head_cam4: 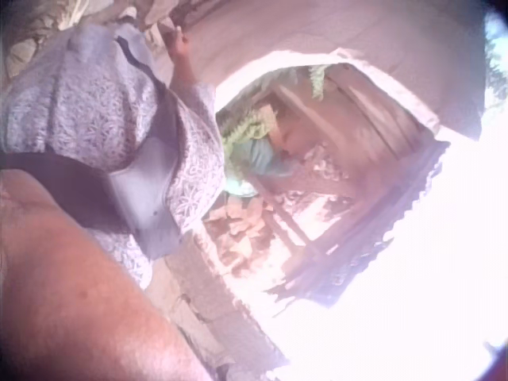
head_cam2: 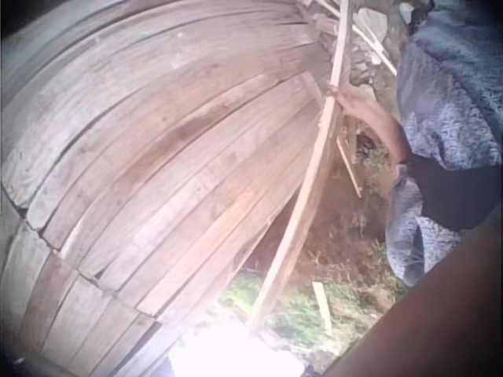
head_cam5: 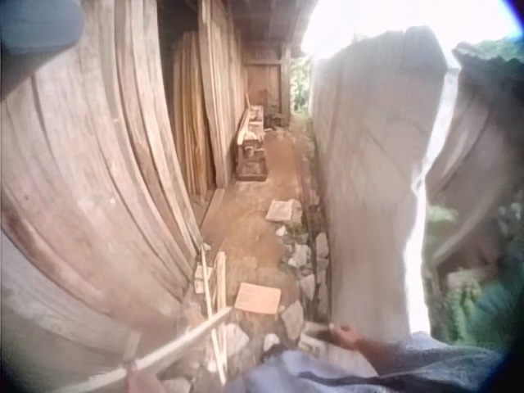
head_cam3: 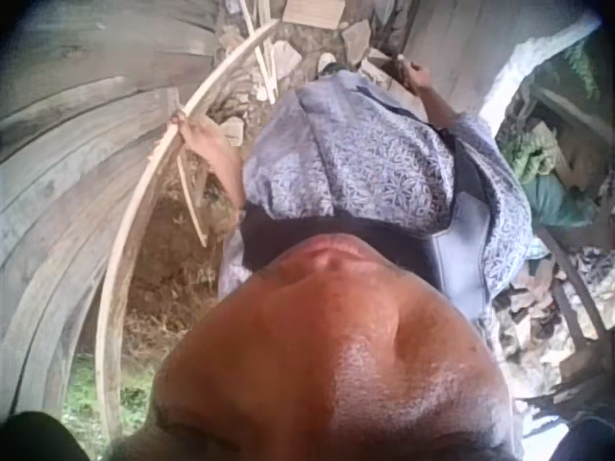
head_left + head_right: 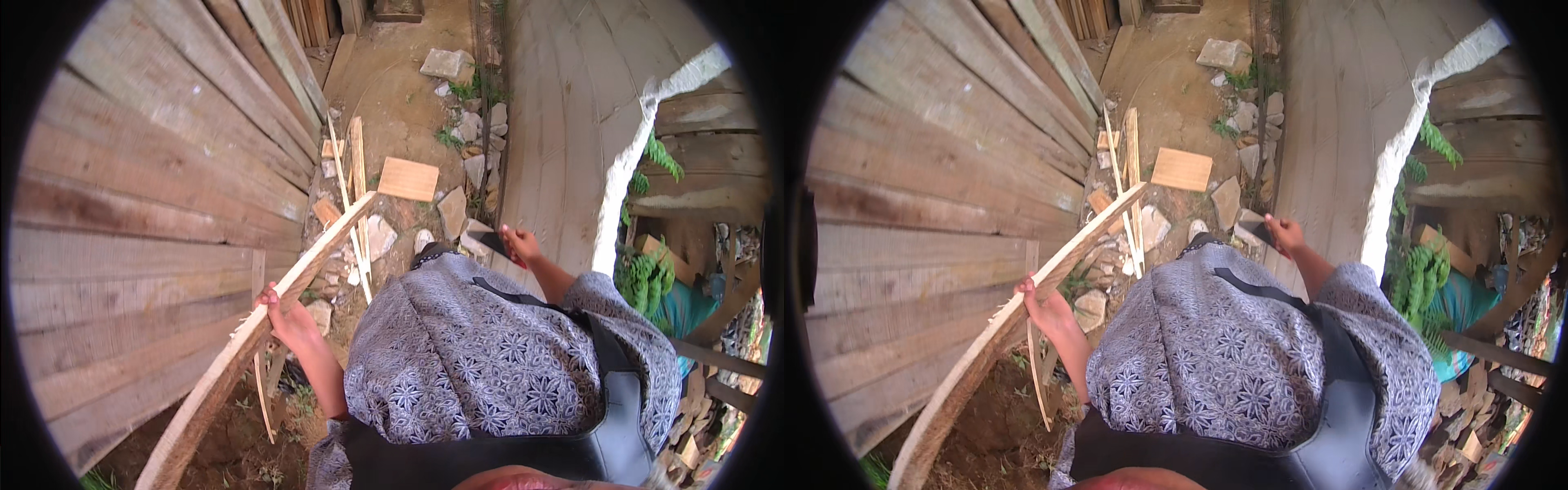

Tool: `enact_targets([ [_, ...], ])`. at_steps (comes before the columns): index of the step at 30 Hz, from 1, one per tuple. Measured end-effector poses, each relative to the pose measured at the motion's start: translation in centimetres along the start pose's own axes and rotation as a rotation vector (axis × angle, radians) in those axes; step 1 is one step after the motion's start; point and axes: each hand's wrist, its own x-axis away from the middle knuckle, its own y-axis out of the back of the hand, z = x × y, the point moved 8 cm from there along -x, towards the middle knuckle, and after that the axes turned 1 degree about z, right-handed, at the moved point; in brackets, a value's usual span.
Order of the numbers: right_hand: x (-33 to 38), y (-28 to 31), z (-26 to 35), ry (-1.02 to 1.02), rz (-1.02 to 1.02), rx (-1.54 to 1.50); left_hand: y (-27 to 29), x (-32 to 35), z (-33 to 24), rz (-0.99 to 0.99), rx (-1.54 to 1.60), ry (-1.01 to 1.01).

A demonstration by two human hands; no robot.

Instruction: The person walks through a cluttered area, picks up a thin wooden strip, and uses a red-handled hand saw to cut it into smaller pieces. The person holds the wood with one hand and saws with the other, then places the cut pieces on the ground.

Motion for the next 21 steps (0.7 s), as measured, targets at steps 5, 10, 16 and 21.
enact_targets([
  [5, -5.7, 6.7, 4.3, -0.045, -0.029, -0.100, -17.2, -6.2, 6.2, 0.143, -0.187, -0.094],
  [10, -11.0, 12.2, 7.3, -0.039, -0.194, 0.027, -35.7, -12.6, 8.9, 0.282, -0.367, -0.239],
  [16, -15.1, 13.5, 12.5, 0.063, -0.383, -0.025, -51.7, -21.1, 15.6, 0.426, -0.648, -0.267],
  [21, -19.9, 14.2, 14.3, 0.024, -0.481, -0.130, -61.7, -28.7, 27.1, 0.574, -0.731, -0.240],
])
